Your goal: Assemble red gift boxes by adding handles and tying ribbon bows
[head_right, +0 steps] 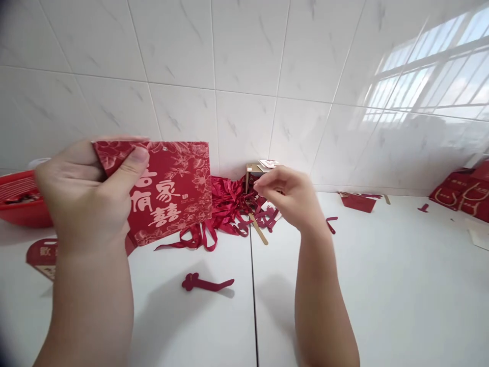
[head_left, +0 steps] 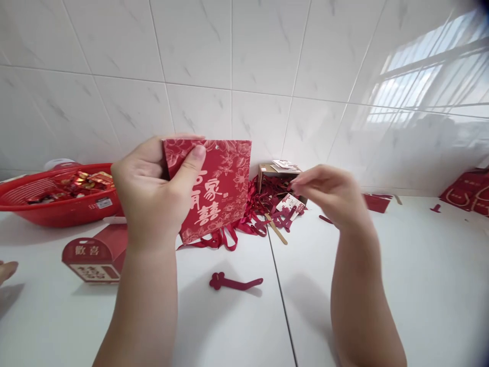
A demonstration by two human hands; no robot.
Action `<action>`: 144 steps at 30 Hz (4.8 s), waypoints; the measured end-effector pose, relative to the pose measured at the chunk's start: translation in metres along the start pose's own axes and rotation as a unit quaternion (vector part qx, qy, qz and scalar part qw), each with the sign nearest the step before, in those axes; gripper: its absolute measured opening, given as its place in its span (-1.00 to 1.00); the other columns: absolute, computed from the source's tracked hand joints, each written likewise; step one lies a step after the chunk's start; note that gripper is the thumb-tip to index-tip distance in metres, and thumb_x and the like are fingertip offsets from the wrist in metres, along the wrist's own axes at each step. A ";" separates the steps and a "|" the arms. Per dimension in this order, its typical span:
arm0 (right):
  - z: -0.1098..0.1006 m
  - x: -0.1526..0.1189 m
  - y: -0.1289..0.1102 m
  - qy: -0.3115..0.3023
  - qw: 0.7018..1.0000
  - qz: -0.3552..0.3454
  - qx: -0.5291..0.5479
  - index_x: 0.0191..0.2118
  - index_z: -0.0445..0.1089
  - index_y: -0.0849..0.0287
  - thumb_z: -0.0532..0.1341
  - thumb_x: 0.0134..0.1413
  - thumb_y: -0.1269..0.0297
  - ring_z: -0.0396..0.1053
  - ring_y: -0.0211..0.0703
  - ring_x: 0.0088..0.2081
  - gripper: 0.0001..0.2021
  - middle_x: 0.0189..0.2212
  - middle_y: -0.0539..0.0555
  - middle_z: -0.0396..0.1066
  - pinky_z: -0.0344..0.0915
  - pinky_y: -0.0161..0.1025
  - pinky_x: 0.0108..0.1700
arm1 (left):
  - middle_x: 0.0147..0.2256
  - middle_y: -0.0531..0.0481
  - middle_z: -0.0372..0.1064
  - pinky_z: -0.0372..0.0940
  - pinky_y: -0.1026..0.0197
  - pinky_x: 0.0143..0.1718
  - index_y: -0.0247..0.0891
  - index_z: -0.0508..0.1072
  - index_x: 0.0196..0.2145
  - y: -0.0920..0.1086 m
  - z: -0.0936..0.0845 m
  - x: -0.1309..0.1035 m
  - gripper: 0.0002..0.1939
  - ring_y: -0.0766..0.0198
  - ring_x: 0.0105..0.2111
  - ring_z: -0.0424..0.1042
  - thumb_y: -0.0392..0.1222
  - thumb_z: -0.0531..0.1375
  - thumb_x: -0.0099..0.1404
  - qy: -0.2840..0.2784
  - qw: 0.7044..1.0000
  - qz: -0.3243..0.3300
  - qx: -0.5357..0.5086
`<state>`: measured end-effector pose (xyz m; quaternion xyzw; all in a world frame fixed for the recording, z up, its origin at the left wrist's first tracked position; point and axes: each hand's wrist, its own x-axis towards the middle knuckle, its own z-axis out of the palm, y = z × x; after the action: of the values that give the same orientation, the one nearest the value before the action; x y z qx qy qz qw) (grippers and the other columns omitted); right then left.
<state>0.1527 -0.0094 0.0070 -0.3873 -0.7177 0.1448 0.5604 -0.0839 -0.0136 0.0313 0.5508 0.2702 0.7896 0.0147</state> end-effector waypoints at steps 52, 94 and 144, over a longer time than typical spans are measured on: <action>0.060 0.007 0.007 -0.055 0.954 0.090 0.280 -0.28 0.34 0.12 0.27 0.04 0.17 0.40 -0.26 -0.39 -0.82 -0.45 -0.05 0.34 0.44 -0.24 -0.30 | -0.26 0.02 0.53 0.40 0.29 -0.20 -0.19 0.51 -0.29 0.018 -0.048 0.017 -0.92 0.23 -0.22 0.50 -0.23 0.20 0.27 -0.360 0.929 -0.034 0.079; 0.028 -0.031 -0.038 0.063 0.913 -0.400 0.052 -0.15 0.50 0.02 0.15 0.10 0.60 0.44 -0.19 -0.37 -0.66 -0.36 0.07 0.41 0.38 -0.25 -0.49 | -0.35 0.02 0.54 0.29 0.18 0.13 -0.24 0.51 -0.24 0.056 -0.036 -0.012 -0.82 0.15 0.00 0.43 -0.42 0.20 0.24 -0.517 0.850 0.030 -0.098; 0.024 -0.022 -0.031 0.059 0.940 -0.321 0.097 -0.20 0.54 0.04 0.18 -0.01 0.70 0.46 -0.24 -0.42 -0.60 -0.38 0.01 0.52 0.39 -0.30 -0.51 | -0.21 0.07 0.54 0.26 0.28 0.10 -0.15 0.53 -0.26 0.054 -0.038 -0.007 -0.84 0.18 0.16 0.26 -0.38 0.23 0.24 -0.515 0.856 0.006 -0.048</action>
<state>0.1203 -0.0404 0.0041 -0.0877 -0.7520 0.0029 0.6532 -0.0996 -0.0775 0.0398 0.8791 0.1824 0.4047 0.1736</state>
